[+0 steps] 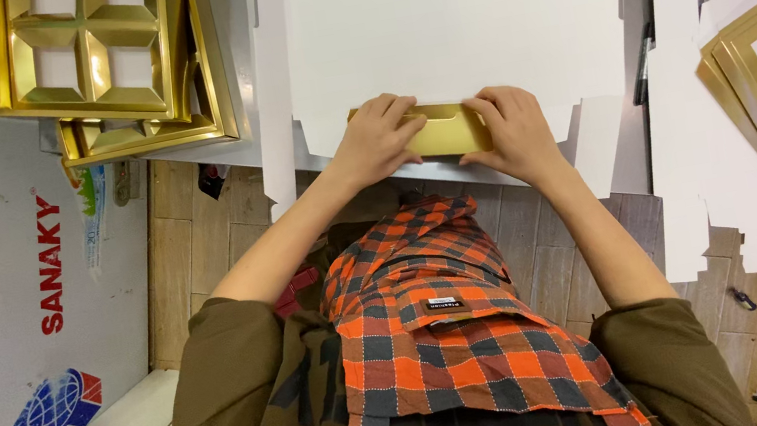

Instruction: The person assembles a gold-colored box by folding a flat cardboard piece into a tray shape and inserting a white paper insert. They then fold a separate gold divider piece and place it inside the tray. Finally, they fold the outer edges of the box to complete the assembly.

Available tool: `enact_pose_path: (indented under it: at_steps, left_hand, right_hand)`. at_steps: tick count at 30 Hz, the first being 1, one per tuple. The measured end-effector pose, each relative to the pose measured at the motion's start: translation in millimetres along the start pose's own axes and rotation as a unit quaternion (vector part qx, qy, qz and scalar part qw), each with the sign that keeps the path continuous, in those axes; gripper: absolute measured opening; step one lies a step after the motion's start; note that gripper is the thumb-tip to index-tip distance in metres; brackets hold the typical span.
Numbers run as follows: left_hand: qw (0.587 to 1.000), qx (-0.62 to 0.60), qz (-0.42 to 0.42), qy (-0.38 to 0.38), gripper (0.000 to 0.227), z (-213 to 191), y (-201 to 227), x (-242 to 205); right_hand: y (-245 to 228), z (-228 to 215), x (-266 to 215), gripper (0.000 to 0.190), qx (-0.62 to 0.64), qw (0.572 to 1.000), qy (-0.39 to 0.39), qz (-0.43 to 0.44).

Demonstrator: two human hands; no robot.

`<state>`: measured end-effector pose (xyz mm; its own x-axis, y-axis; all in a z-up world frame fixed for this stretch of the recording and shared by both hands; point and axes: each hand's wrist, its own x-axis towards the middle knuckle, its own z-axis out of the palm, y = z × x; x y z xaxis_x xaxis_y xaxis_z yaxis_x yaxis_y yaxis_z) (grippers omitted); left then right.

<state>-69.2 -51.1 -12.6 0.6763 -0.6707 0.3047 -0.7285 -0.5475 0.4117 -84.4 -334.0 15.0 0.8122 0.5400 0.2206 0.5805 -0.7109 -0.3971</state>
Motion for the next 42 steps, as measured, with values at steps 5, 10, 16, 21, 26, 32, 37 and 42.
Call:
enact_pose_path:
  at_steps: [5, 10, 16, 21, 26, 32, 37, 42]
  left_hand:
    - [0.997, 0.068, 0.019, 0.039, 0.043, 14, -3, -10]
    - [0.99, 0.109, 0.05, 0.079, 0.066, -13, 17, -12]
    - [0.988, 0.119, 0.046, 0.087, 0.065, -10, 19, -16]
    - [0.988, 0.116, 0.042, 0.095, 0.06, -5, 18, -20]
    - [0.979, 0.142, 0.081, 0.124, 0.039, 5, 16, -24]
    - [0.981, 0.136, 0.044, 0.129, 0.033, 14, 15, -35]
    - [0.982, 0.118, -0.005, 0.146, 0.035, 27, 19, -42]
    - [0.985, 0.126, -0.003, 0.121, 0.037, 22, 21, -39]
  right_hand:
    - [-9, 3, -7, 0.096, -0.023, 1.0, 0.0, 0.01]
    - [-16, 1, -8, 0.09, -0.092, 0.995, 0.048, 0.0]
    - [-19, -4, -8, 0.086, -0.136, 0.989, 0.058, -0.011]
    - [-15, -3, -11, 0.081, -0.127, 0.989, 0.065, -0.023]
    - [-9, 10, -17, 0.057, -0.129, 0.986, 0.098, -0.048]
    - [-8, 30, -25, 0.048, -0.087, 0.992, 0.092, -0.02]
    - [-18, 43, -33, 0.046, -0.09, 0.99, 0.104, 0.027]
    - [-20, 43, -33, 0.049, -0.127, 0.985, 0.114, 0.011]
